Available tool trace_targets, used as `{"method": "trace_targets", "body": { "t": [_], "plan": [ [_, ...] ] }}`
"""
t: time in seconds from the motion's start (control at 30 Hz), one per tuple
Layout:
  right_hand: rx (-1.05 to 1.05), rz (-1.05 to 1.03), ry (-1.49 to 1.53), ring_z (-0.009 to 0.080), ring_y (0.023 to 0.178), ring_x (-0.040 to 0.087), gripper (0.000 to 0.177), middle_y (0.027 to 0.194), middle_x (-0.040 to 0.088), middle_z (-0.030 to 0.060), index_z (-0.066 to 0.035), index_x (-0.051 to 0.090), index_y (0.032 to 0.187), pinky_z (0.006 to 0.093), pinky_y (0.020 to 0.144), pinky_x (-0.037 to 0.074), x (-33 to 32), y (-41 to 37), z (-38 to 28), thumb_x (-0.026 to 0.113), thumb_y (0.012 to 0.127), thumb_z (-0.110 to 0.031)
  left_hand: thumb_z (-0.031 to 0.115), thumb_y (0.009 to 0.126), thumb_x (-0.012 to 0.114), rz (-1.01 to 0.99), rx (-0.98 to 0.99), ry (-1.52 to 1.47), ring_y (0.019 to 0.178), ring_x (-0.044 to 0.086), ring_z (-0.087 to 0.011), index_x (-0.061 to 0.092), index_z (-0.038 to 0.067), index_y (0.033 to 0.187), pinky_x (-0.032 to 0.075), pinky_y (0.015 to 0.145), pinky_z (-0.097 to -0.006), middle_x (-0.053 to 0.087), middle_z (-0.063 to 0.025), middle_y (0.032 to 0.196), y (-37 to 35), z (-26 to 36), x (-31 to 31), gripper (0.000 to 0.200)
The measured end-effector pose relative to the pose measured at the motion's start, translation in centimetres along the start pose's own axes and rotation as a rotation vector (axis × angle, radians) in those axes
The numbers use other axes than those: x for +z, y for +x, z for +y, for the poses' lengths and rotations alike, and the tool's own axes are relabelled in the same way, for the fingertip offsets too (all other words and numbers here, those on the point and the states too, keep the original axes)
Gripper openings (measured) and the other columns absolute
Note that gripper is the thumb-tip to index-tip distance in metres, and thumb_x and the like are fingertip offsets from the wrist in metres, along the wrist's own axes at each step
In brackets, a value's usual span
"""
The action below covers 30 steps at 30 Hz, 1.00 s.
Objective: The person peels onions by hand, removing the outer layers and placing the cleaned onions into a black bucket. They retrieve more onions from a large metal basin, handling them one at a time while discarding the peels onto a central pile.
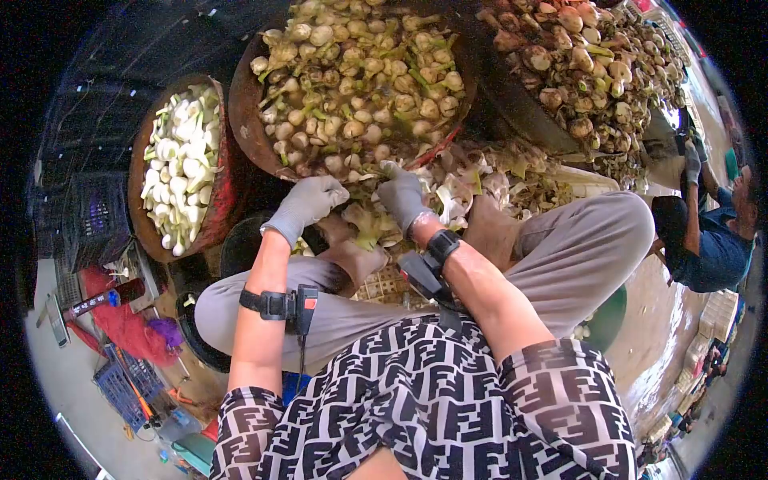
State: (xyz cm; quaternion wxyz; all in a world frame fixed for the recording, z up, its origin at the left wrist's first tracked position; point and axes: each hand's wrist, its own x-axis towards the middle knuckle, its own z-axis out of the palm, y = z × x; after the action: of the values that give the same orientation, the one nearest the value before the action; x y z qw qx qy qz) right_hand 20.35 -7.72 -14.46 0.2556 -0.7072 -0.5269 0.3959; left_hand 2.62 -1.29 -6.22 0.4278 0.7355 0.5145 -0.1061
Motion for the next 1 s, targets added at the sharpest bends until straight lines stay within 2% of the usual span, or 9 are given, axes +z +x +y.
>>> {"method": "trace_targets", "body": {
  "t": [0.3,0.43,0.47,0.53,0.6,0.73,0.83,0.9,1.0],
  "plan": [
    [0.254,0.111,0.736,0.0125,0.076,0.058,0.03,0.088,0.061,0.0069,-0.002,0.059,0.099,0.0226,0.062,0.048,-10.4,-1.1,4.7,0.046,0.076,0.011,0.018,0.067,0.057,-0.3,-0.072,0.355,0.081,0.061,-0.0364,0.064,-0.003,0.087,0.048,0.07,-0.0395,0.062,-0.0231,0.086,3.2,-1.3,5.4,0.029],
    [0.339,-0.233,-0.334,0.0159,0.076,0.058,0.028,0.09,0.063,0.01,-0.003,0.059,0.1,0.0255,0.067,0.048,-9.9,1.1,10.8,0.051,0.074,0.003,0.023,0.07,0.054,-0.318,0.034,0.382,0.082,0.061,-0.0357,0.066,0.001,0.084,0.048,0.071,-0.0397,0.062,-0.0221,0.088,7.2,-4.9,12.0,0.028],
    [-0.06,-0.696,-0.891,0.0182,0.074,0.058,0.027,0.09,0.063,0.011,-0.001,0.057,0.103,0.0273,0.066,0.047,-8.8,2.2,12.7,0.057,0.077,-0.01,0.024,0.073,0.051,-0.294,0.011,0.432,0.081,0.061,-0.0354,0.067,0.003,0.084,0.048,0.071,-0.0393,0.062,-0.0211,0.089,7.7,-5.7,13.3,0.028],
    [0.257,-0.277,-0.184,0.0303,0.074,0.059,0.028,0.085,0.061,0.02,-0.001,0.061,0.087,0.0378,0.065,0.046,-5.0,1.1,12.4,0.056,0.078,-0.027,0.026,0.076,0.049,-0.26,-0.005,0.376,0.08,0.062,-0.0348,0.067,0.005,0.087,0.048,0.071,-0.0387,0.063,-0.0193,0.089,8.6,-5.3,14.4,0.029],
    [0.159,-0.462,-0.119,0.0279,0.072,0.058,0.034,0.083,0.061,0.0189,0.006,0.056,0.093,0.0354,0.066,0.045,-2.6,1.1,12.7,0.058,0.077,-0.024,0.034,0.079,0.049,-0.32,-0.036,0.316,0.1,0.056,-0.0324,0.062,0.005,0.103,0.044,0.085,-0.0365,0.057,-0.0174,0.111,11.3,-7.0,18.9,0.04],
    [0.133,-0.521,0.467,0.0176,0.097,0.05,0.063,0.106,0.057,0.0153,0.007,0.047,0.113,0.0317,0.081,0.042,-2.6,0.4,8.3,0.073,0.07,-0.031,0.04,0.076,0.055,0.128,0.163,0.104,0.107,0.053,-0.0306,0.055,0.005,0.114,0.043,0.086,-0.0361,0.054,-0.0156,0.118,14.5,-10.2,27.3,0.052],
    [-0.048,-0.541,0.293,0.0185,0.094,0.052,0.056,0.104,0.059,0.014,0.004,0.049,0.112,0.0317,0.08,0.043,0.9,1.7,14.4,0.073,0.07,-0.024,0.036,0.069,0.066,-0.178,-0.255,-0.003,0.107,0.053,-0.0313,0.055,0.004,0.114,0.044,0.085,-0.0359,0.055,-0.017,0.115,10.5,-2.4,19.9,0.057],
    [-0.172,-0.565,-0.006,0.018,0.091,0.053,0.05,0.103,0.059,0.0128,0.002,0.052,0.11,0.0314,0.079,0.043,0.2,2.4,15.4,0.072,0.069,-0.02,0.028,0.062,0.071,-0.042,-0.239,-0.217,0.1,0.056,-0.0324,0.057,0.001,0.106,0.045,0.083,-0.0356,0.058,-0.0207,0.106,10.2,-1.1,19.9,0.053],
    [0.119,-0.403,-0.084,0.026,0.083,0.058,0.033,0.093,0.06,0.0195,0.001,0.057,0.096,0.0344,0.072,0.046,-2.7,1.2,12.7,0.063,0.073,-0.022,0.024,0.062,0.07,-0.02,-0.261,-0.327,0.093,0.06,-0.0305,0.056,-0.001,0.1,0.046,0.08,-0.0361,0.061,-0.0212,0.096,9.1,3.1,17.5,0.048]
  ]
}}
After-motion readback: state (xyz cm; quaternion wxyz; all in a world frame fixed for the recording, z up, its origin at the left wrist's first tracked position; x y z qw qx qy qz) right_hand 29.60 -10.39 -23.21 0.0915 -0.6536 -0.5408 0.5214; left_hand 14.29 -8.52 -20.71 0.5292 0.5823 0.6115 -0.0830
